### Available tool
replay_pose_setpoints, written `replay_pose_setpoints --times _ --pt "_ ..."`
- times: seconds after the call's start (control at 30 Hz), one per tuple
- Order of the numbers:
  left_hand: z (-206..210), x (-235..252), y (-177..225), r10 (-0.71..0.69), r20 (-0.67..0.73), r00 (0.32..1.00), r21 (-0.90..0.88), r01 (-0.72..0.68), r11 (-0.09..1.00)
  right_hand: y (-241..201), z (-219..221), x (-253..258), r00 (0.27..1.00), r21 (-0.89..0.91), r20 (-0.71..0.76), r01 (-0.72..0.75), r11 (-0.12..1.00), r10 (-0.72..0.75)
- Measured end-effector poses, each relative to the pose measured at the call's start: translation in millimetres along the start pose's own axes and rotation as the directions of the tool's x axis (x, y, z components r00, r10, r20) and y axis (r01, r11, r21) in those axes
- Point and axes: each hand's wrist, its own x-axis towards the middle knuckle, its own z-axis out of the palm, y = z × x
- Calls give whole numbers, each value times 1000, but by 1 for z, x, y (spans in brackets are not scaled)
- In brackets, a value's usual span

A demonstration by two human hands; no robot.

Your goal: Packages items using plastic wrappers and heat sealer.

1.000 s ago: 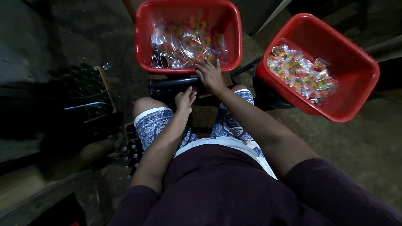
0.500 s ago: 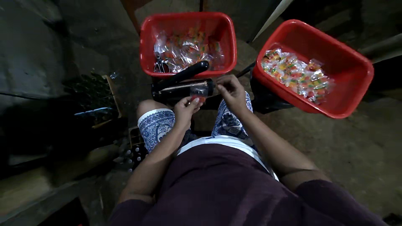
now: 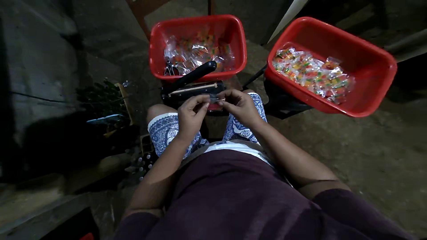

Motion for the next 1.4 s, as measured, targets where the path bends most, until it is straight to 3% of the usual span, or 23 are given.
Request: replay_pose_setpoints --times 0.1,0.23,0.4,0.57,0.77,0.93,1.07,1.23,1.4 --pt "-4 1 6 -19 26 999 142 15 990 -2 1 -1 1000 -60 -12 13 998 -14" --pt "-3 4 5 10 59 998 299 -27 954 0 2 0 993 -290 -43 90 953 -107" --pt "0 17 -2 -107 86 991 342 72 937 10 2 8 984 -437 -65 124 891 -168" --pt "1 28 -22 -305 93 948 125 292 948 24 -4 22 998 -251 -55 4 968 -18" --pt "10 34 -40 -492 32 870 -193 488 851 41 2 35 974 104 -99 -195 975 206" --pt "19 39 -61 -611 -22 791 -291 580 761 68 3 47 968 130 -99 -218 967 232" --pt "22 48 -87 -640 -43 767 -242 614 752 94 4 66 983 -20 -57 -174 985 173" --pt "24 63 -112 -624 -106 774 -86 618 781 111 9 89 990 -351 0 -132 927 141" --pt "26 69 -123 -548 -156 822 202 569 797 106 15 96 979 -538 -2 -174 825 205"
